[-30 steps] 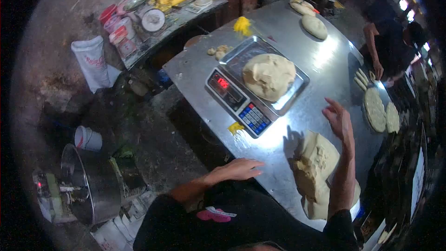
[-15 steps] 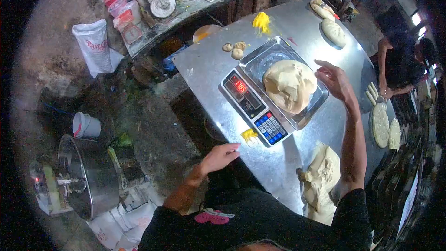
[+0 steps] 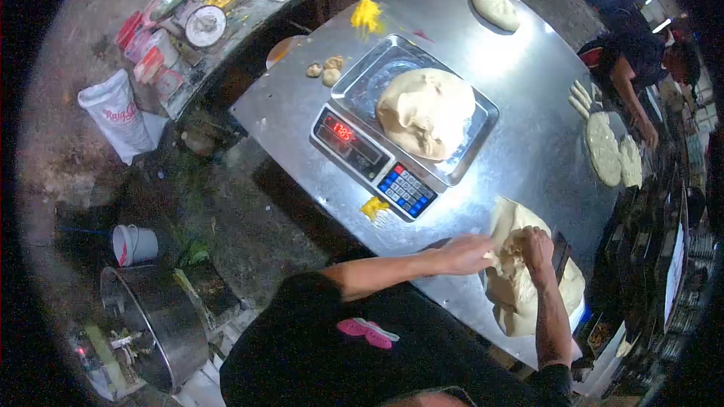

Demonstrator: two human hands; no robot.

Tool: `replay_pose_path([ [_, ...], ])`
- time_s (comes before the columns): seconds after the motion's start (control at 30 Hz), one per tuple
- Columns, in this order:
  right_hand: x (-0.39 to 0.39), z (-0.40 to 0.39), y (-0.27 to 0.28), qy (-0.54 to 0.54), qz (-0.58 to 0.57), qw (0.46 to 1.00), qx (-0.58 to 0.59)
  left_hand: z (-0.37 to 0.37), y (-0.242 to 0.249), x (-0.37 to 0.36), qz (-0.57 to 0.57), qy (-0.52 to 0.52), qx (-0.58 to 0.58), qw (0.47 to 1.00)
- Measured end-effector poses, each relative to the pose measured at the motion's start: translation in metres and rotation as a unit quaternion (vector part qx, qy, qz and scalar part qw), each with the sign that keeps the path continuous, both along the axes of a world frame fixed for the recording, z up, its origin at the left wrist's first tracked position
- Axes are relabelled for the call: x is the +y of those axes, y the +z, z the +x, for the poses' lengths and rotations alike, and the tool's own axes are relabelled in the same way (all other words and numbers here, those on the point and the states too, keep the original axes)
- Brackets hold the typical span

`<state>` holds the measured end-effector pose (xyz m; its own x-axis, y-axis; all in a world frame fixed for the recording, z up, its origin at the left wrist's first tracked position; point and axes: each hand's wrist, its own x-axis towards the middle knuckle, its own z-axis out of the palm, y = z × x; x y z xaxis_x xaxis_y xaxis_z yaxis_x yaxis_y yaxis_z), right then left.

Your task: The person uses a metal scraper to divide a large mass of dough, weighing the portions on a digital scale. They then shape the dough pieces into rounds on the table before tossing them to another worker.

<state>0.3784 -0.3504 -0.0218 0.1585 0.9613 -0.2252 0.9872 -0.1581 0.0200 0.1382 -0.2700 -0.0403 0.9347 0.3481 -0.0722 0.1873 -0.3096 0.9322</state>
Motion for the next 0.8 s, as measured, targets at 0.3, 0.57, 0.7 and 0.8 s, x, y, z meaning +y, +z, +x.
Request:
replay_pose_path([
  [0.3, -0.063, 0.004, 0.006, -0.142, 0.294, 0.938, 0.119, 0.163, -0.061, -0.054, 0.287, 0.104, -0.125, 0.944],
  [0.57, -0.072, -0.015, 0.062, -0.181, -0.178, 0.660, 0.707, 0.139, -0.056, -0.042, 0.344, 0.040, -0.089, 0.934],
  [0.7, 0.002, -0.063, 0.093, -0.087, -0.020, 0.791, 0.605, 0.105, -0.087, -0.042, -0.040, 0.059, -0.387, 0.919],
  [0.8, 0.079, -0.100, 0.133, -0.068, 0.011, 0.787, 0.613, 0.034, -0.004, -0.030, 0.114, -0.015, -0.027, 0.993],
])
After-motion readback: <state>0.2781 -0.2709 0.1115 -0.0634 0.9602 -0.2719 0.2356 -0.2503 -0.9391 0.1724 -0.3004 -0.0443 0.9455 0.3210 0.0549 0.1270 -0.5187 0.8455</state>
